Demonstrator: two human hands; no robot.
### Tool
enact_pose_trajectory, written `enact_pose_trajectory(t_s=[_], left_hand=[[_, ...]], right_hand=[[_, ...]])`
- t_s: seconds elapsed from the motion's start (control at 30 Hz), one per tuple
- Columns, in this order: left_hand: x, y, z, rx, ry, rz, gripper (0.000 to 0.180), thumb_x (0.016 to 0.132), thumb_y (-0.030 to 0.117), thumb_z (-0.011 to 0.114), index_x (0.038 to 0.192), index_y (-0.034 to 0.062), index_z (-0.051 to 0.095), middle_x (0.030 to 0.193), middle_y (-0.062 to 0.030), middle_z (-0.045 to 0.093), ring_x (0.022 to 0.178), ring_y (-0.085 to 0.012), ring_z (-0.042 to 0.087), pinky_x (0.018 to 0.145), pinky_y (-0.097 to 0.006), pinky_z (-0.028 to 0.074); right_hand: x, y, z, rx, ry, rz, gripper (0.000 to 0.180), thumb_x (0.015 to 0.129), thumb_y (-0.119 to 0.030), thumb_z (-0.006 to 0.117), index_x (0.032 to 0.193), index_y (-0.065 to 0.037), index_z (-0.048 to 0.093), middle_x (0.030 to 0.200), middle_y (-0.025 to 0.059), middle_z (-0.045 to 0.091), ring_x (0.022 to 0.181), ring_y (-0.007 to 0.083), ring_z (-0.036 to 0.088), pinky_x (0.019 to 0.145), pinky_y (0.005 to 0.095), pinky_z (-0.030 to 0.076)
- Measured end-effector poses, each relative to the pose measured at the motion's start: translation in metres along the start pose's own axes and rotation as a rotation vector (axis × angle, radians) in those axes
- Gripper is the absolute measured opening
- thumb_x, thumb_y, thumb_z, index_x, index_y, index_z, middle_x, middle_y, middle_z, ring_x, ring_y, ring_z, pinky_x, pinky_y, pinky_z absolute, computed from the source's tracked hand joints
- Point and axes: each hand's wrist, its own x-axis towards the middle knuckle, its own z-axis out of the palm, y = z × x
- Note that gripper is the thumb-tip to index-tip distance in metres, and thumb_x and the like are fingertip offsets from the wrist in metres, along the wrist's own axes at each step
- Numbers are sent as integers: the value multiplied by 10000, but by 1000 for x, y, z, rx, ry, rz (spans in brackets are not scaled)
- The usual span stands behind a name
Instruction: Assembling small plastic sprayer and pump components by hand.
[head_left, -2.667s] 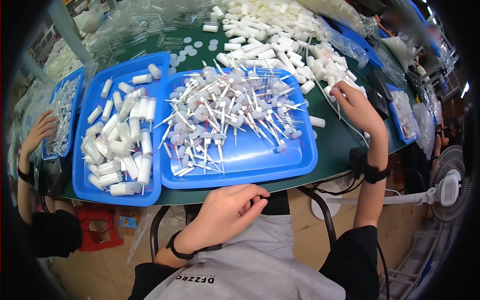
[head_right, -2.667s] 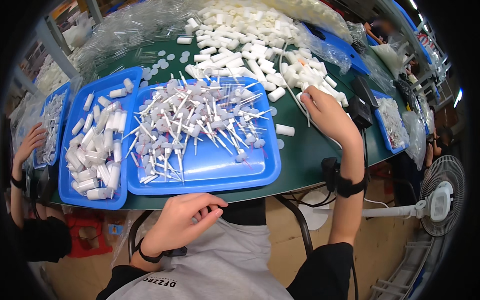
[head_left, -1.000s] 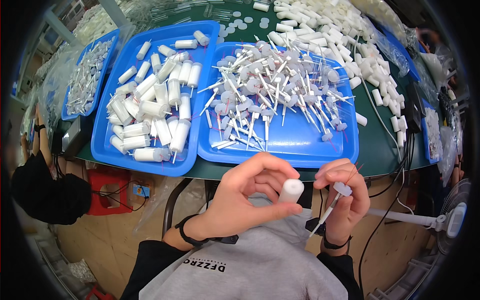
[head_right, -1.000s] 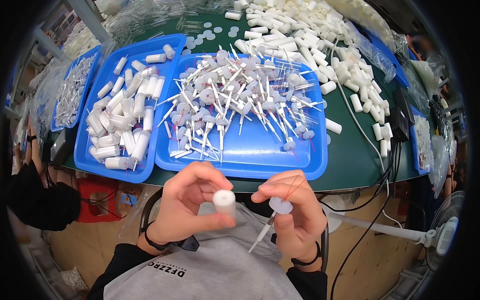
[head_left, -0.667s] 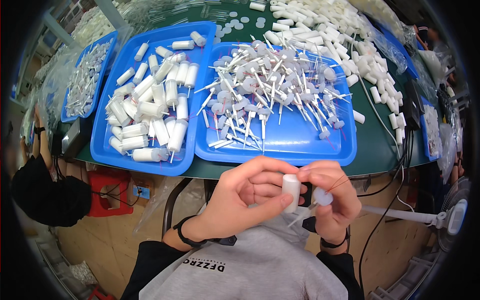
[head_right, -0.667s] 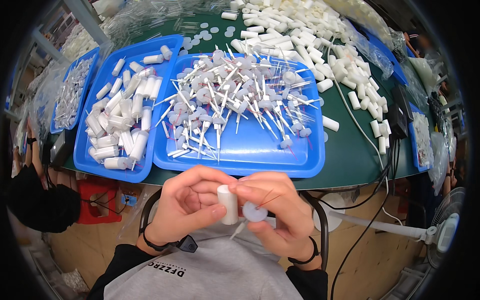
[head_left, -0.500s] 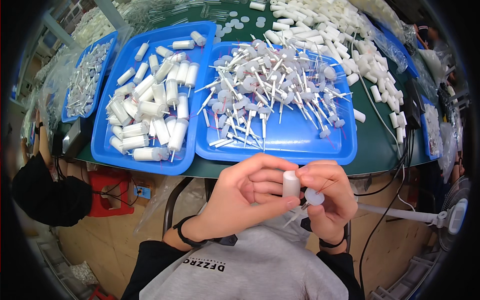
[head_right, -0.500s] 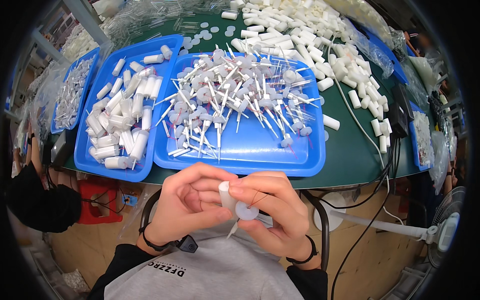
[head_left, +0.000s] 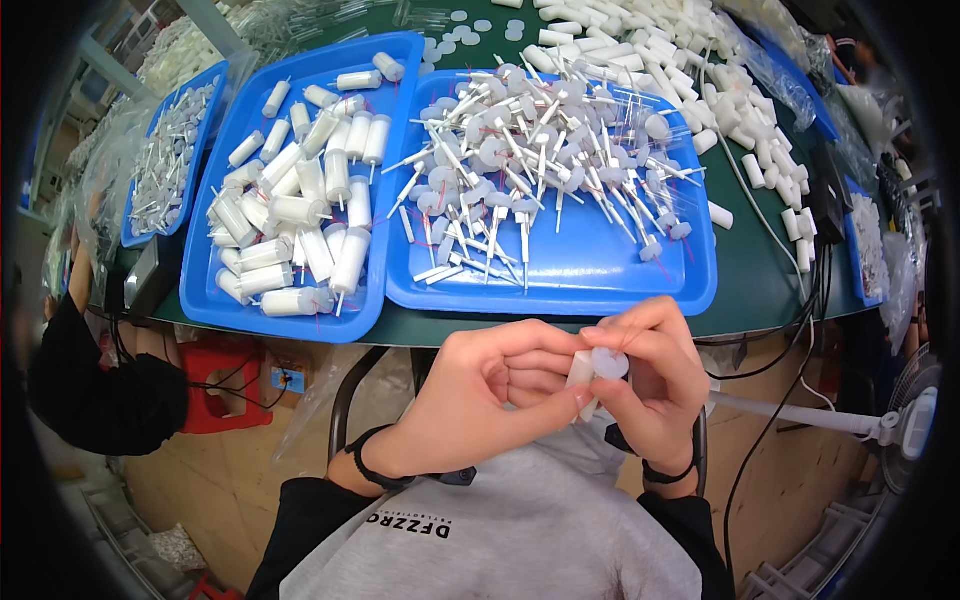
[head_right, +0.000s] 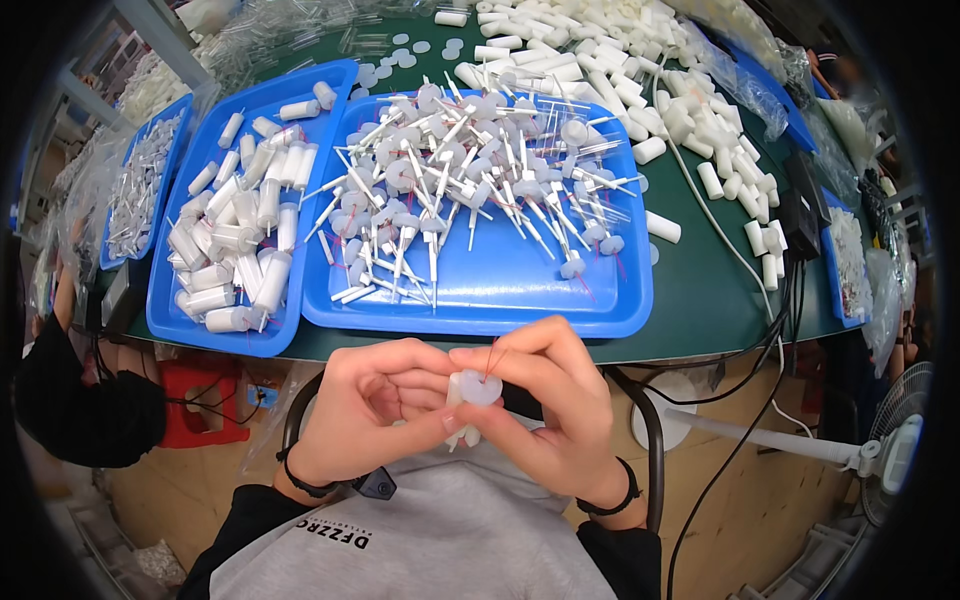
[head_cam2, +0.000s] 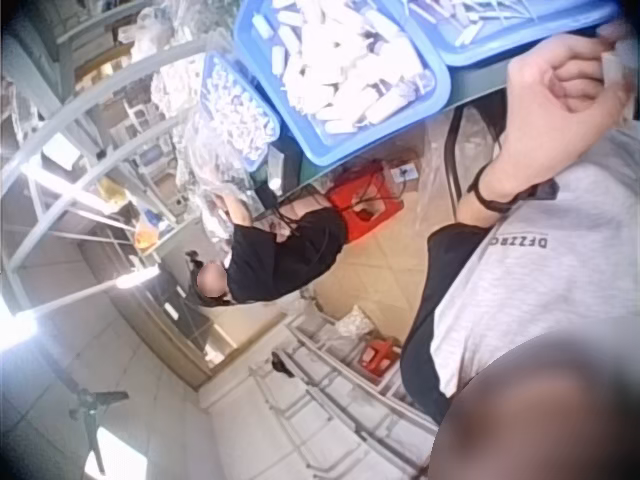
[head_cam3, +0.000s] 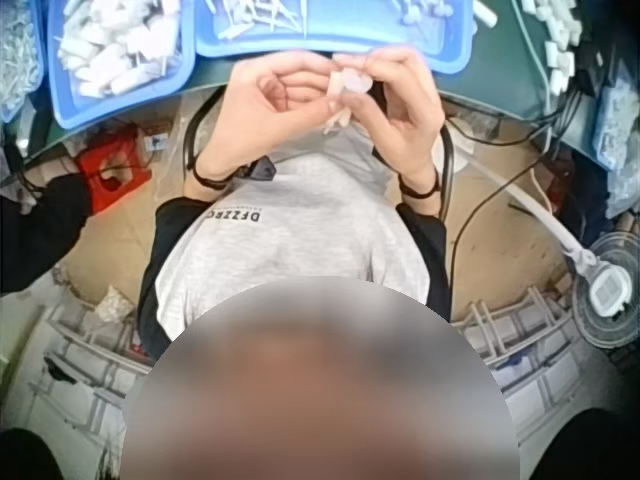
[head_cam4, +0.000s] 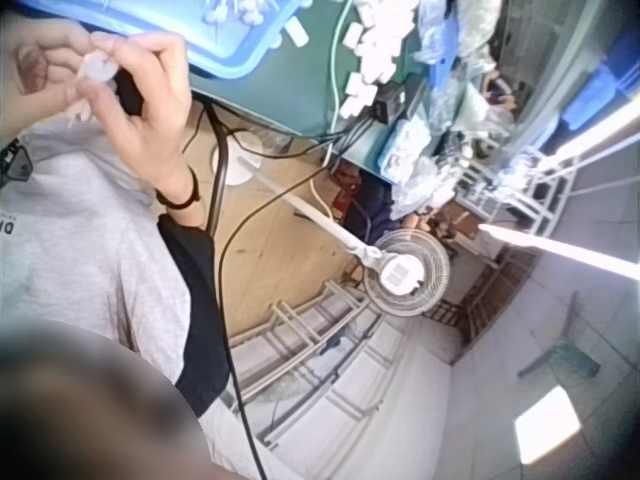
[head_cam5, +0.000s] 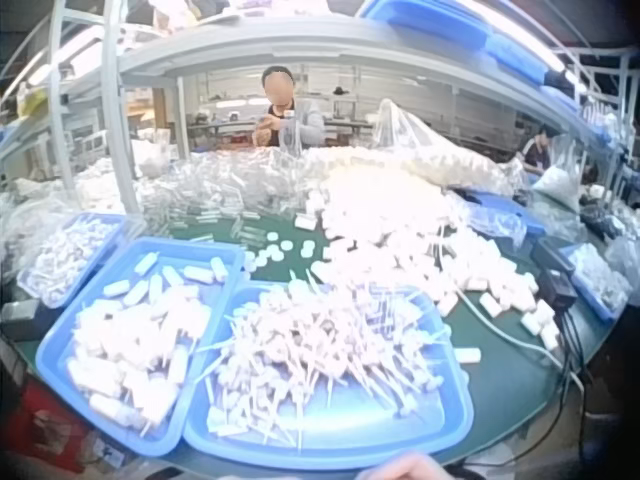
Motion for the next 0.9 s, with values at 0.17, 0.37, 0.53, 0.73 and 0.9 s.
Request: enact_pose_trajectory(t_s=[0.17, 0.37, 0.53, 0.73, 0.9], left_hand=[[1, 0, 2, 176, 40, 121, 283, 725, -39, 651, 988, -63, 548, 901, -106, 631, 829, -113, 616, 710, -212, 511], [4, 1, 2, 221, 31, 109, 350, 735, -87, 576, 1069, -66, 472, 961, -169, 621, 856, -156, 623, 722, -245, 512], [3, -5, 6, 236, 40, 130, 315, 752, -35, 596, 1036, -40, 458, 948, -137, 618, 872, -140, 614, 762, -256, 495], [0, -5, 7, 354, -20, 246, 271, 762, 30, 639, 970, -30, 478, 914, -113, 615, 874, -144, 620, 785, -258, 495], [0, -6, 7, 388, 19, 174, 311, 743, 73, 690, 960, -24, 489, 917, -115, 613, 890, -155, 619, 800, -271, 496]], right_hand=[[2, -4, 2, 306, -29, 172, 360, 692, -4, 690, 1036, 26, 589, 939, 98, 518, 813, 157, 499, 726, 256, 412], [0, 0, -3, 405, -52, 295, 344, 747, 22, 586, 1089, 46, 557, 943, 93, 506, 842, 150, 488, 751, 263, 402], [-5, -2, 1, 345, 1, 227, 328, 722, 37, 621, 1043, 37, 549, 949, 87, 508, 841, 139, 485, 755, 269, 397], [-14, -2, 6, 364, 99, 258, 305, 717, 37, 642, 998, 31, 523, 955, 84, 508, 847, 134, 492, 753, 268, 406], [-16, -2, 3, 483, 92, 307, 344, 718, 31, 649, 1036, 33, 520, 967, 94, 507, 891, 148, 503, 810, 287, 404]])
